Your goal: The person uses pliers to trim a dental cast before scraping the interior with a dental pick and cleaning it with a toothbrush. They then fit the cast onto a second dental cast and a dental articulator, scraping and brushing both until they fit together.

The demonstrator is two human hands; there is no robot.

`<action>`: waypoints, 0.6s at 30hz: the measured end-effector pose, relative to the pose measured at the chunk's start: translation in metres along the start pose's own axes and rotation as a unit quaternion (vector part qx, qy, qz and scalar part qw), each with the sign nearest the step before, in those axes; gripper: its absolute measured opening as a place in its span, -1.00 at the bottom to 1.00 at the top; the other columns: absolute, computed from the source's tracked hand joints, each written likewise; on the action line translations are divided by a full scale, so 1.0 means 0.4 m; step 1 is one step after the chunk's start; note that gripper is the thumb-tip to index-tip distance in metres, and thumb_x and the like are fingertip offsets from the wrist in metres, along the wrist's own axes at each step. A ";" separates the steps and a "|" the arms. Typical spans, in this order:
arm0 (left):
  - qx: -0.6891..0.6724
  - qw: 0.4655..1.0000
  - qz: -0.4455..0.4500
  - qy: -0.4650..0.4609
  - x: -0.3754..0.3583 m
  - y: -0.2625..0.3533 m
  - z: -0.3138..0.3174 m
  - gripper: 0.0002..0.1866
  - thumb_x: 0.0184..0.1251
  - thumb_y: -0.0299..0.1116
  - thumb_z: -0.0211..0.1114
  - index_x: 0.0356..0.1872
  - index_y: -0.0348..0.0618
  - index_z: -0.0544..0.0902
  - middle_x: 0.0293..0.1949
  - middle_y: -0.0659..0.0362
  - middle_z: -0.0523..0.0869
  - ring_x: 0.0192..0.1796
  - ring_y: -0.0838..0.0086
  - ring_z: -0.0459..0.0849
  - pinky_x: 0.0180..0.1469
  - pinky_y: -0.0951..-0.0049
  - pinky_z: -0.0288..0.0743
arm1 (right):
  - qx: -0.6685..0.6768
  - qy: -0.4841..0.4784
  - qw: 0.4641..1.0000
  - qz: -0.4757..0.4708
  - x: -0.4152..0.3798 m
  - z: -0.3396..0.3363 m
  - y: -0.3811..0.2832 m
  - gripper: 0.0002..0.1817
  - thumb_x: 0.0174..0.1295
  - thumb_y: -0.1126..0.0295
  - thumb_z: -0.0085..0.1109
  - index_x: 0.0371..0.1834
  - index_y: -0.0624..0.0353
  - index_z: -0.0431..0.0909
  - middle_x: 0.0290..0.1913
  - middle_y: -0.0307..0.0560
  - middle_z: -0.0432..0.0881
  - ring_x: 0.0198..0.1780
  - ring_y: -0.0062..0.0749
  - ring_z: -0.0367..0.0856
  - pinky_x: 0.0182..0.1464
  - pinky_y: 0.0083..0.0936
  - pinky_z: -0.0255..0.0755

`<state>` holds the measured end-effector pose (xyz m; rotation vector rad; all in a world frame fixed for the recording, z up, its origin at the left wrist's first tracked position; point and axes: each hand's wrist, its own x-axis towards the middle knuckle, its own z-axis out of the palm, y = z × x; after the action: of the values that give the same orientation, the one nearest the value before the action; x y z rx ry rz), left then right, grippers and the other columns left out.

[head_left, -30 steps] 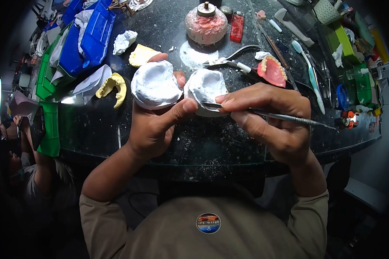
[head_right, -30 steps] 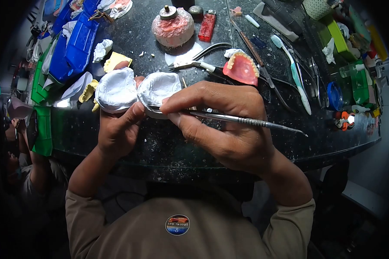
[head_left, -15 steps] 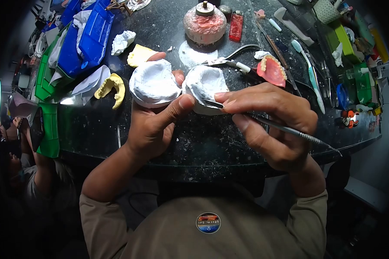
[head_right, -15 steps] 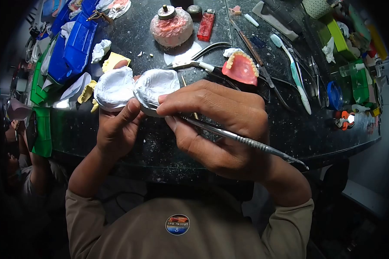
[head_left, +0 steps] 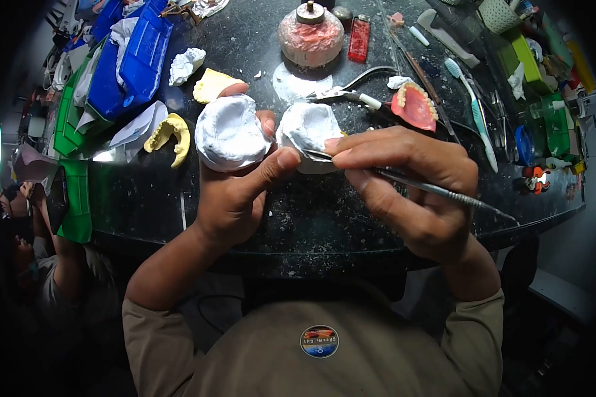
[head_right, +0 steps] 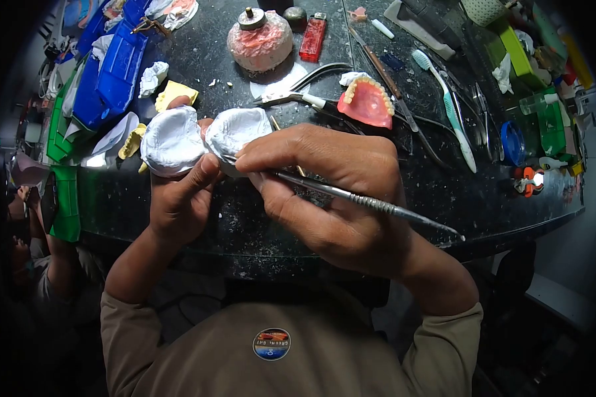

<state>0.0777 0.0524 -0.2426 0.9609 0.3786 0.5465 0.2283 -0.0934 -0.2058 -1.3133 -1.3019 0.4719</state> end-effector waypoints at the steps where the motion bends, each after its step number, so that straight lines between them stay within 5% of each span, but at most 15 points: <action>1: 0.002 1.000 0.002 -0.001 -0.001 -0.001 0.001 -0.17 0.17 -0.69 0.36 0.40 -0.06 0.10 -0.07 0.23 0.47 0.06 0.52 0.54 0.14 0.45 0.47 | 0.004 0.002 1.000 0.014 -0.001 0.000 -0.002 -0.81 0.09 0.69 0.14 -0.23 0.41 0.65 -0.16 0.19 0.71 -0.11 -0.27 0.72 -0.02 -0.46 0.57; 6: 0.004 1.000 0.004 0.011 0.006 -0.003 -0.003 -0.19 0.18 -0.67 0.36 0.39 -0.06 0.11 -0.08 0.23 0.47 0.03 0.53 0.55 0.10 0.48 0.50 | 0.045 0.013 0.996 0.070 -0.002 -0.001 -0.007 -0.82 0.12 0.69 0.12 -0.22 0.43 0.64 -0.14 0.19 0.69 -0.06 -0.25 0.70 0.04 -0.44 0.54; 10: 0.001 1.000 0.003 0.018 0.008 -0.004 0.001 -0.21 0.20 -0.64 0.37 0.39 -0.06 0.12 -0.08 0.24 0.48 0.00 0.55 0.57 0.05 0.53 0.52 | 0.013 0.009 1.000 0.003 0.000 -0.004 0.004 -0.82 0.19 0.63 0.14 -0.15 0.42 0.61 -0.13 0.20 0.68 -0.06 -0.22 0.69 0.06 -0.38 0.54; 15: -0.023 0.999 -0.036 0.019 0.009 -0.004 -0.004 -0.22 0.23 -0.60 0.37 0.39 -0.06 0.12 -0.05 0.23 0.49 0.03 0.54 0.58 0.05 0.51 0.56 | -0.142 0.048 0.984 -0.099 0.007 0.000 0.015 -0.75 0.24 0.40 0.27 -0.11 0.36 0.62 -0.16 0.17 0.69 -0.11 -0.24 0.70 -0.12 -0.43 0.58; 18: -0.038 0.998 -0.048 0.012 0.010 -0.006 -0.006 -0.24 0.24 -0.59 0.36 0.38 -0.08 0.12 -0.02 0.22 0.50 0.08 0.49 0.58 0.08 0.45 0.58 | -0.281 0.018 0.951 -0.128 0.005 0.012 0.037 -0.62 0.09 0.32 0.41 -0.10 0.33 0.61 -0.24 0.10 0.65 -0.26 -0.21 0.66 -0.29 -0.42 0.55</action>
<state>0.0803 0.0554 -0.2463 0.8588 0.4203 0.4822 0.2306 -0.0854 -0.2193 -1.5702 -1.6180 -0.1226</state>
